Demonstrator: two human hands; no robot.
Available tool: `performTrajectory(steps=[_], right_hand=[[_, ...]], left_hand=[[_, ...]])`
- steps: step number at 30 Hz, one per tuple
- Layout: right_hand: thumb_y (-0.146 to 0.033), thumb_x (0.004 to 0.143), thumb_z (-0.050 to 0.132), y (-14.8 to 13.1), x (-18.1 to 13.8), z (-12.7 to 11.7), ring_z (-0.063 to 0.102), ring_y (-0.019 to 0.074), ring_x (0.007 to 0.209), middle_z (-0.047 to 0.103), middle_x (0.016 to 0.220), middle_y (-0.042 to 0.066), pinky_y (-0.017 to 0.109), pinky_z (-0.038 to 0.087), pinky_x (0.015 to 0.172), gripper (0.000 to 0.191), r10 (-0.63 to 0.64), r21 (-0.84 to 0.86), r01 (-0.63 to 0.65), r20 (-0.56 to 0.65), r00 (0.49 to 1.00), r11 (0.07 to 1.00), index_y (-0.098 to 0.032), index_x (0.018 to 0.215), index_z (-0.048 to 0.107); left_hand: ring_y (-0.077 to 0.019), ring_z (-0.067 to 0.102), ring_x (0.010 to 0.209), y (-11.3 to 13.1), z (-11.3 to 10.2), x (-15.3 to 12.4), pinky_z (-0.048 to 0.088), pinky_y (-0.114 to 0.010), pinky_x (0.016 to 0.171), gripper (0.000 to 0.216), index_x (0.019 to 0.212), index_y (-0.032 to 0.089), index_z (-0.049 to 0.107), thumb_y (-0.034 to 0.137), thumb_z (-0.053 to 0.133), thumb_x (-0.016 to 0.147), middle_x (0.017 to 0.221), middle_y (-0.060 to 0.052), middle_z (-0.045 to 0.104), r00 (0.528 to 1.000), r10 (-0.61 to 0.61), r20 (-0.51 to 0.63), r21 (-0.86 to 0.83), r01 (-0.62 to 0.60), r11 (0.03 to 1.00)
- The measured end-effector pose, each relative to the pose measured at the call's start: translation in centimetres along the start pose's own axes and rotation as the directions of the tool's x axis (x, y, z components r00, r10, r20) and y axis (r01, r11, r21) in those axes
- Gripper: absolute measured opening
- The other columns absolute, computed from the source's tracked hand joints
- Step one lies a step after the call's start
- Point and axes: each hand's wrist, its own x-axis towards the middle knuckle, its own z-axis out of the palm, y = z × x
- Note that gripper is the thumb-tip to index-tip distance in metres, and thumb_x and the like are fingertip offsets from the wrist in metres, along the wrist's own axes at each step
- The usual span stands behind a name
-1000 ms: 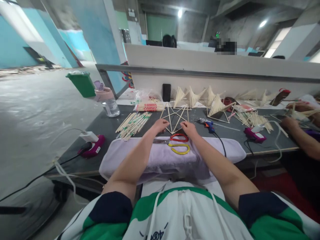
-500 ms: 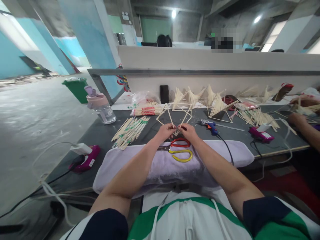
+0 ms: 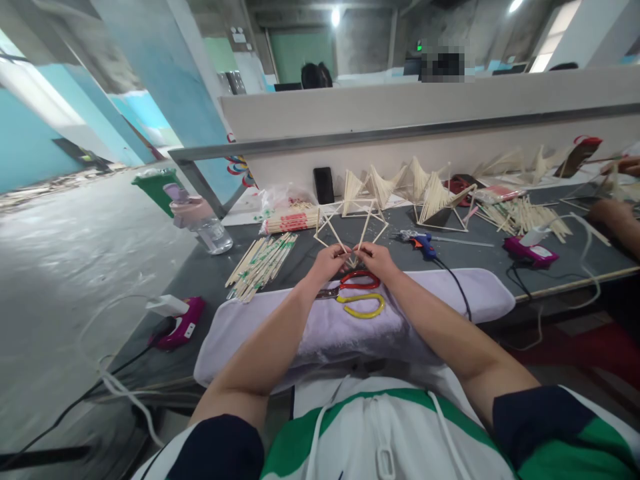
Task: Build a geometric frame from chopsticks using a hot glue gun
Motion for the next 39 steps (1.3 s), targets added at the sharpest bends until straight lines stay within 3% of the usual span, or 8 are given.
performTrajectory(steps=[6,12,15,22,29,34,39], right_hand=[[-0.037,0.088,0.057,0.1,0.0,0.2,0.065,0.0194,0.073,0.071,0.078,0.003,0.030,0.048,0.072,0.025,-0.013,0.003,0.013,-0.001,1.000,1.000,-0.021,0.096,0.073],[-0.036,0.091,0.055,-0.4,-0.3,-0.1,0.070,0.0224,0.091,0.076,0.098,0.006,0.033,0.051,0.087,0.024,-0.067,-0.006,0.066,-0.077,0.995,0.998,-0.024,0.097,0.075],[-0.039,0.091,0.056,-0.2,-0.4,-0.1,0.070,0.0224,0.088,0.076,0.099,0.007,0.034,0.053,0.084,0.026,-0.050,0.020,0.052,-0.096,0.994,0.998,-0.023,0.098,0.075],[-0.039,0.089,0.057,-0.4,-0.5,-0.1,0.069,0.0216,0.088,0.076,0.097,0.007,0.032,0.052,0.084,0.025,-0.055,0.031,0.059,-0.113,0.992,0.998,-0.023,0.097,0.075],[-0.041,0.088,0.056,0.0,-0.1,0.3,0.064,0.0175,0.070,0.072,0.079,0.003,0.028,0.048,0.068,0.027,0.034,0.077,-0.030,-0.041,0.999,0.997,-0.021,0.096,0.073],[-0.043,0.087,0.055,0.7,0.8,0.8,0.058,0.0146,0.060,0.068,0.069,0.000,0.026,0.044,0.061,0.030,0.136,0.086,-0.136,0.001,0.991,0.987,-0.019,0.092,0.073],[-0.046,0.087,0.055,1.1,1.2,0.8,0.055,0.0137,0.056,0.064,0.060,-0.002,0.024,0.041,0.058,0.032,0.191,0.042,-0.192,0.020,0.981,0.981,-0.020,0.078,0.071]], left_hand=[[-0.0114,0.061,0.054,0.0,0.0,-0.1,0.052,-0.024,0.055,0.018,0.098,0.015,0.063,0.024,0.061,0.083,0.070,0.001,0.063,1.000,0.008,0.011,-0.012,-0.008,1.000],[-0.0126,0.064,0.067,-0.2,0.3,-0.7,0.054,-0.025,0.064,0.019,0.090,0.017,0.068,0.034,0.062,0.084,0.091,-0.004,0.069,0.976,0.190,-0.103,0.084,-0.182,0.980],[-0.0144,0.066,0.072,-0.3,0.5,-0.9,0.055,-0.026,0.072,0.020,0.094,0.019,0.069,0.035,0.063,0.085,0.086,-0.003,0.070,0.967,0.228,-0.116,0.129,-0.213,0.969],[-0.0159,0.069,0.082,-0.8,0.3,-1.0,0.056,-0.026,0.080,0.023,0.099,0.020,0.071,0.037,0.062,0.088,0.095,-0.006,0.073,0.958,0.264,-0.110,0.199,-0.239,0.950],[-0.0121,0.067,0.068,-0.2,0.5,-0.8,0.056,-0.025,0.068,0.018,0.097,0.017,0.070,0.027,0.061,0.086,0.100,-0.005,0.072,0.981,0.166,-0.101,0.131,-0.152,0.980],[-0.0100,0.062,0.053,-0.1,0.3,0.3,0.053,-0.022,0.054,0.020,0.104,0.014,0.065,0.020,0.060,0.085,0.072,0.001,0.064,0.998,0.038,-0.058,-0.001,-0.038,0.999],[-0.0091,0.061,0.049,-1.0,0.0,1.0,0.050,-0.020,0.048,0.024,0.108,0.014,0.064,0.018,0.060,0.085,0.069,0.003,0.062,1.000,-0.001,-0.027,-0.020,0.001,1.000]])
